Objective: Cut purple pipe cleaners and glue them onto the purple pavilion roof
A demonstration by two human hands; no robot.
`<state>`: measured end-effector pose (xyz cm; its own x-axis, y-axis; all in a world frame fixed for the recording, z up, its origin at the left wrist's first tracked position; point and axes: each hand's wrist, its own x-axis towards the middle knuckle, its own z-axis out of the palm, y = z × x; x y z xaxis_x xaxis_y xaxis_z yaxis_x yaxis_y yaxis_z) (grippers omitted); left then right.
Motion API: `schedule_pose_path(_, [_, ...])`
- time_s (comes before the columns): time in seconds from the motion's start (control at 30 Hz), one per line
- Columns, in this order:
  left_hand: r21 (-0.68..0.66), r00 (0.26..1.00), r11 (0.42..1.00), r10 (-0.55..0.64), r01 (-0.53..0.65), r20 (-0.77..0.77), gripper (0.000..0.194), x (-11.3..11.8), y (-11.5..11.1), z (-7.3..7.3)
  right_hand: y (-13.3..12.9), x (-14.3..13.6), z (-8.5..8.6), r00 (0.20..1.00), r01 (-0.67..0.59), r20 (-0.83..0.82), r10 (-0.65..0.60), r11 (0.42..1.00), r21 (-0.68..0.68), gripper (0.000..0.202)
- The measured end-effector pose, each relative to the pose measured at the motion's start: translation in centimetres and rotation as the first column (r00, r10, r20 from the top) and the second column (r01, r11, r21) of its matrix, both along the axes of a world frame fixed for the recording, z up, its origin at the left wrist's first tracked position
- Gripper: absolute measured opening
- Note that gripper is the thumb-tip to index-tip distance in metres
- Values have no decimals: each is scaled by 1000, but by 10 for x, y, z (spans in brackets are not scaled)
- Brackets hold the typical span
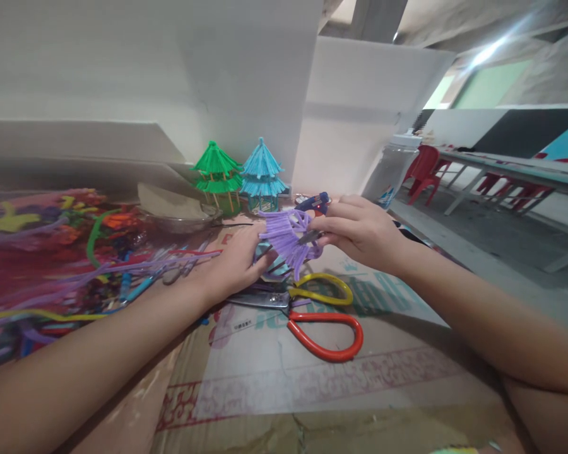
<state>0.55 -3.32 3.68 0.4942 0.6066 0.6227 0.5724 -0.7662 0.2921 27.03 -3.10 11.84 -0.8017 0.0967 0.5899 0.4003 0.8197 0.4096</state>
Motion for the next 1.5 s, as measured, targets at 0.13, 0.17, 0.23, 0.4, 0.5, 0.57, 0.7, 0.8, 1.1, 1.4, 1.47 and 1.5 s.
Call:
schedule_pose_path(0.13, [-11,1000,1000,9,-9,-9,41,1,0,0,-1,0,1,1000,14,16,-14,1000,8,29])
schedule_pose_path(0.17, [-15,1000,1000,7,-7,-6,41,1,0,0,-1,0,1,1000,18,16,-18,1000,8,29])
schedule_pose_path(0.23, [-19,1000,1000,-3,3,7,42,1,1,-1,-1,1,2,1000,26,18,-26,1000,10,28])
schedule_pose_path(0.4, [-20,1000,1000,-16,16,18,43,1,2,-2,-1,2,4,999,34,11,-34,998,45,27])
schedule_pose_path(0.5, [-9,1000,1000,-23,23,18,42,0,2,-2,-1,1,4,999,26,23,-27,999,39,26])
schedule_pose_path(0.57, [0,999,1000,-28,28,20,41,0,2,-2,-2,1,4,999,27,28,-28,999,32,27])
schedule_pose_path(0.7, [23,999,999,-45,44,12,40,0,2,-2,-4,1,4,999,39,27,-40,999,25,27])
schedule_pose_path(0.8, [28,999,999,-34,33,11,40,-1,4,-4,-4,2,5,999,34,28,-35,999,26,25])
schedule_pose_path(1.1, [24,1000,1000,-15,15,7,39,0,2,-3,-3,2,2,999,38,34,-40,997,67,25])
schedule_pose_path(1.4, [-7,999,999,-36,36,26,41,1,2,-1,-2,3,4,1000,-10,-12,10,999,-36,26])
schedule_pose_path(1.47, [-13,1000,1000,-22,22,22,42,1,2,-2,-2,3,4,1000,-10,-9,9,1000,-30,27])
schedule_pose_path(1.5, [-12,1000,1000,-19,19,18,42,1,2,-2,-2,2,4,1000,-6,2,6,1000,-25,27])
